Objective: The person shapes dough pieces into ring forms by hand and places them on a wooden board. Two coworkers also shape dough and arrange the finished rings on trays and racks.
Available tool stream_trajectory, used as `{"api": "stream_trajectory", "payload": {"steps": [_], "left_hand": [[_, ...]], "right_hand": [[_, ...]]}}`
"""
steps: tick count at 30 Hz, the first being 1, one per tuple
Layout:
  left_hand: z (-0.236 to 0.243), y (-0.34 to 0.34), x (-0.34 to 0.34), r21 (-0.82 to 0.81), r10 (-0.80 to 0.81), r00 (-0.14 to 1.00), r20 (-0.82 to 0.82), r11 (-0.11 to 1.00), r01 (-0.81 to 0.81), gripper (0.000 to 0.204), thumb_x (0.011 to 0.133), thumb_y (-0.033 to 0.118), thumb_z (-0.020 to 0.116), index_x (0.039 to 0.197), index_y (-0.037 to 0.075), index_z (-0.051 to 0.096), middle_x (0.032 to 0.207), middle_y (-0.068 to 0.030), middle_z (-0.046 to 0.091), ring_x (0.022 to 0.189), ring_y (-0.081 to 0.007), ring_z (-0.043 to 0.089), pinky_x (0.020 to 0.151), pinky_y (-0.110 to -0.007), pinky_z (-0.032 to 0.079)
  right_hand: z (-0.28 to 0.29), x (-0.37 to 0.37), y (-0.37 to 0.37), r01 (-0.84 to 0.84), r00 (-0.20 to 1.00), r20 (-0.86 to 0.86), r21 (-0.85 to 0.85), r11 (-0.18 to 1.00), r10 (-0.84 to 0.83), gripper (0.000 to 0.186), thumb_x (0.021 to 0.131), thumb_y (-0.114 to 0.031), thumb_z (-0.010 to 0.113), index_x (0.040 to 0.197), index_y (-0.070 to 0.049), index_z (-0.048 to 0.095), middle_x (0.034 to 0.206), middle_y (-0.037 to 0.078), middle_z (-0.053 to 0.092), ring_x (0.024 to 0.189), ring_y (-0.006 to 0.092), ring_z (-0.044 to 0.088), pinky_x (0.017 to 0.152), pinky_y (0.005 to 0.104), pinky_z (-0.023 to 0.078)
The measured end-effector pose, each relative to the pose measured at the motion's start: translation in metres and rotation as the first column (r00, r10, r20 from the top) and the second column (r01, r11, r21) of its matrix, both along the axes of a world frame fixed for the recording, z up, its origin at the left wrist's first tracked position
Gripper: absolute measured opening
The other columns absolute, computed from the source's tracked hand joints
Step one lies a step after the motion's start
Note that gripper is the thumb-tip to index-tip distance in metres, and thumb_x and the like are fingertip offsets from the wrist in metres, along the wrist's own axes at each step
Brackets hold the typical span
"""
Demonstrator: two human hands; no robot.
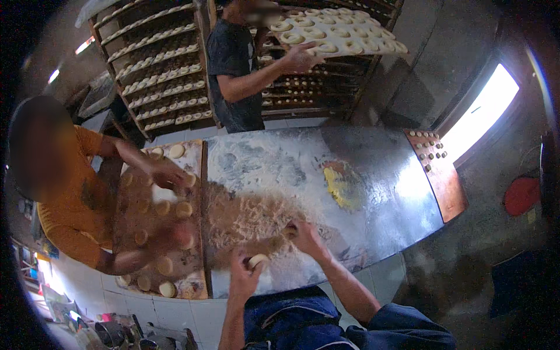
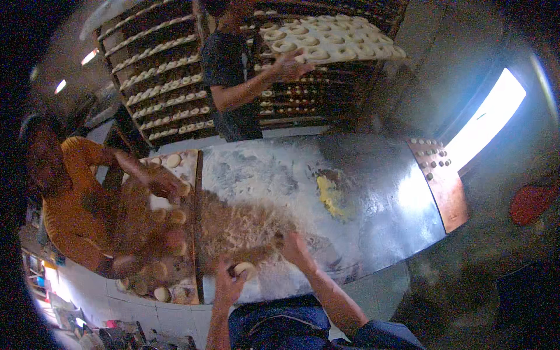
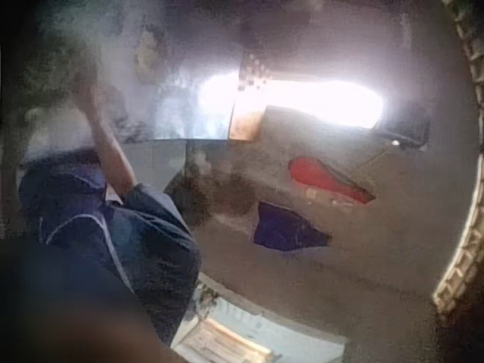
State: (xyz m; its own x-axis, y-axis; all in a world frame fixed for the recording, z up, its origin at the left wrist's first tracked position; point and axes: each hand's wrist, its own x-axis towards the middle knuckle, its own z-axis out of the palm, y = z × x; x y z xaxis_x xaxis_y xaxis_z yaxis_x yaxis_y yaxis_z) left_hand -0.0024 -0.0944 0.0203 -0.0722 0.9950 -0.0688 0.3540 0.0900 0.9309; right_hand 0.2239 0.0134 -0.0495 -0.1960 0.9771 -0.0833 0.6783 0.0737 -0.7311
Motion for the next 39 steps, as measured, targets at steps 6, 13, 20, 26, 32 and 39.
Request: {"api": "stream_trajectory", "payload": {"steps": [6, 13, 20, 26, 32, 39], "left_hand": [[-0.046, 0.032, 0.116, 0.215, -0.023, 0.98, -0.199, 0.974, 0.067, 0.059, 0.089, 0.02, 0.064, 0.137, 0.0, 0.037, 0.126, -0.0229, 0.051, 0.113, -0.0348, 0.055, 0.095, -0.043, 0.044], [-0.084, 0.07, 0.162, 0.001, 0.067, 0.989, 0.13, 0.998, -0.068, 0.042, 0.091, 0.025, 0.065, 0.122, -0.002, 0.053, 0.11, -0.0137, 0.062, 0.101, -0.0259, 0.061, 0.089, -0.037, 0.05], [-0.026, 0.064, 0.2, -0.115, 0.149, 0.839, 0.524, 0.988, -0.104, 0.026, 0.094, 0.014, 0.061, 0.115, -0.002, 0.058, 0.102, -0.009, 0.064, 0.09, -0.0161, 0.063, 0.079, -0.029, 0.053], [-0.029, 0.06, 0.179, -0.248, 0.121, 0.704, 0.7, 0.965, 0.081, 0.044, 0.088, 0.003, 0.065, 0.127, 0.004, 0.046, 0.104, -0.0107, 0.063, 0.098, -0.0175, 0.061, 0.085, -0.031, 0.051], [-0.034, 0.034, 0.191, -0.093, 0.138, 0.456, 0.879, 0.988, -0.121, 0.046, 0.081, 0.008, 0.068, 0.123, 0.01, 0.048, 0.102, -0.0105, 0.063, 0.097, -0.0252, 0.064, 0.084, -0.036, 0.054], [-0.05, 0.031, 0.165, -0.015, 0.178, 0.93, 0.323, 0.983, -0.183, 0.021, 0.096, 0.03, 0.049, 0.105, 0.011, 0.05, 0.081, -0.006, 0.062, 0.071, -0.0212, 0.063, 0.057, -0.036, 0.05]], "right_hand": [[0.011, 0.069, 0.034, -0.084, 0.908, 0.383, 0.563, 0.822, -0.169, 0.04, 0.073, -0.019, 0.076, 0.107, -0.003, 0.061, 0.086, 0.02, 0.064, 0.086, 0.0396, 0.062, 0.074, 0.0489, 0.049], [0.002, 0.102, 0.022, -0.056, 0.936, -0.352, -0.129, 0.99, 0.007, 0.033, 0.074, -0.006, 0.076, 0.097, -0.001, 0.052, 0.088, 0.015, 0.064, 0.085, 0.0234, 0.064, 0.069, 0.0341, 0.051], [0.049, 0.119, -0.001, -0.045, 0.84, -0.539, -0.196, 0.98, -0.069, 0.052, 0.074, 0.002, 0.072, 0.115, -0.004, 0.039, 0.089, 0.013, 0.063, 0.083, 0.0171, 0.061, 0.069, 0.03, 0.05], [0.037, 0.148, -0.003, -0.516, 0.515, -0.852, -0.225, 0.826, 0.089, 0.049, 0.078, -0.004, 0.067, 0.12, -0.007, 0.041, 0.088, 0.008, 0.061, 0.082, 0.0198, 0.061, 0.073, 0.0328, 0.05], [-0.003, 0.114, -0.006, -0.309, 0.593, -0.7, -0.653, 0.691, -0.397, 0.041, 0.091, -0.041, 0.048, 0.107, -0.004, 0.058, 0.093, 0.01, 0.061, 0.082, 0.0164, 0.057, 0.072, 0.03, 0.046], [0.003, 0.086, -0.032, -0.237, 0.73, -0.683, -0.197, 0.951, 0.041, 0.049, 0.099, -0.037, 0.041, 0.091, 0.005, 0.064, 0.062, 0.006, 0.057, 0.057, 0.0206, 0.055, 0.057, 0.0351, 0.046]]}}
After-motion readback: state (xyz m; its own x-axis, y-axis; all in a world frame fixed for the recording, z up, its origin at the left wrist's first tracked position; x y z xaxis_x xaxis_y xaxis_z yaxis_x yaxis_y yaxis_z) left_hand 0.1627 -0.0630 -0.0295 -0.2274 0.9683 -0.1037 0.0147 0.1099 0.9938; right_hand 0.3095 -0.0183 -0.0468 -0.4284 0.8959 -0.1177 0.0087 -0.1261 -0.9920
